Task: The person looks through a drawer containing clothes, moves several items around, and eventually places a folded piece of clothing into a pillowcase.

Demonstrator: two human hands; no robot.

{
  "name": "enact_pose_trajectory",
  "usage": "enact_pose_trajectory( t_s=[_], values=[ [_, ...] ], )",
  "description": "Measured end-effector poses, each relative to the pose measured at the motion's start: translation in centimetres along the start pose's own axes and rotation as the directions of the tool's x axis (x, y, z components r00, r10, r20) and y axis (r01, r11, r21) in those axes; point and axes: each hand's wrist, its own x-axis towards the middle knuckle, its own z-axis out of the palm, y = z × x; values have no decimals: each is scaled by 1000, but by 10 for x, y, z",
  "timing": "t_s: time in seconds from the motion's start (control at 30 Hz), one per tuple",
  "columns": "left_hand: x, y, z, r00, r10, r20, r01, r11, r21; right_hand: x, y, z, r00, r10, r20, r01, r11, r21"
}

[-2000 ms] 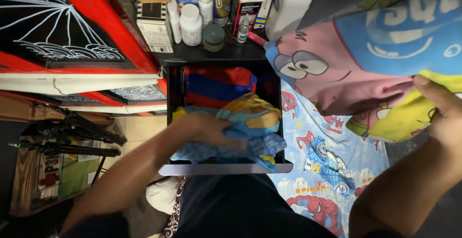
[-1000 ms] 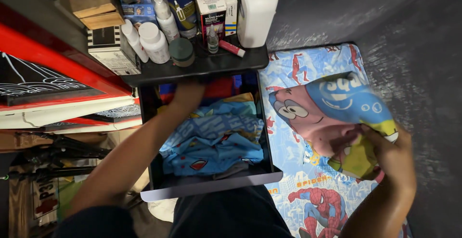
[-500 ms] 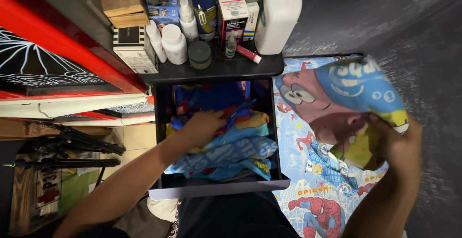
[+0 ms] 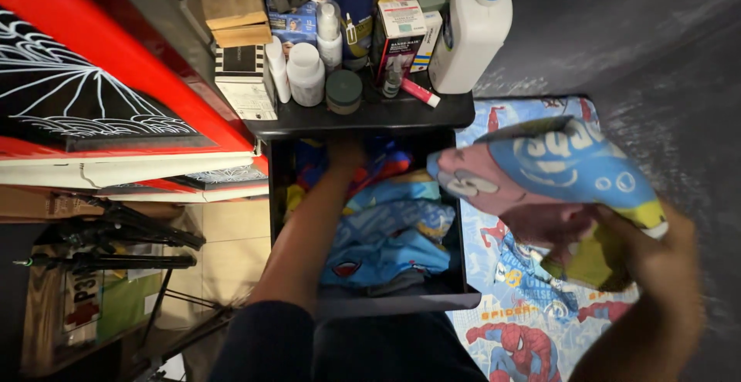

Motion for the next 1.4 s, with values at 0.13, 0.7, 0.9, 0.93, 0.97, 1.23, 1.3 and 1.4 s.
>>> enact_pose_trajectory(
  t_s=[0.13, 0.7, 0.9, 0.93, 0.97, 1.23, 1.3, 1.4],
  values=[
    [2, -11, -11, 999, 25, -39, -21, 996, 88, -20, 19, -22, 1000, 27, -10, -27, 997, -71],
    [-226, 35, -122, 820, 560, -116, -467, 773, 428, -32, 20, -23, 993, -73, -97, 63, 993, -101],
    [-213, 38, -152, 920, 351, 174, -381, 905, 187, -24, 17, -13, 997, -47, -56, 47, 999, -6],
    [-200, 39, -159, 920, 354, 170, -383, 904, 189, -22, 19, -13, 998, -46, -38, 46, 999, -5],
    [-185, 36, -163, 915, 374, 154, -396, 905, 155, -21, 22, -13, 998, -47, -38, 47, 999, -6],
    [-83, 25, -135, 874, 387, 293, -435, 892, 119, -14, 38, -15, 997, -58, 53, 61, 997, -43],
    [-73, 24, -128, 871, 389, 300, -440, 889, 126, -16, 34, -16, 998, -48, 40, 49, 999, -22],
    [-62, 25, -114, 862, 411, 297, -459, 881, 111, -19, 27, -19, 1000, 11, 24, -10, 1000, -8]
  ],
)
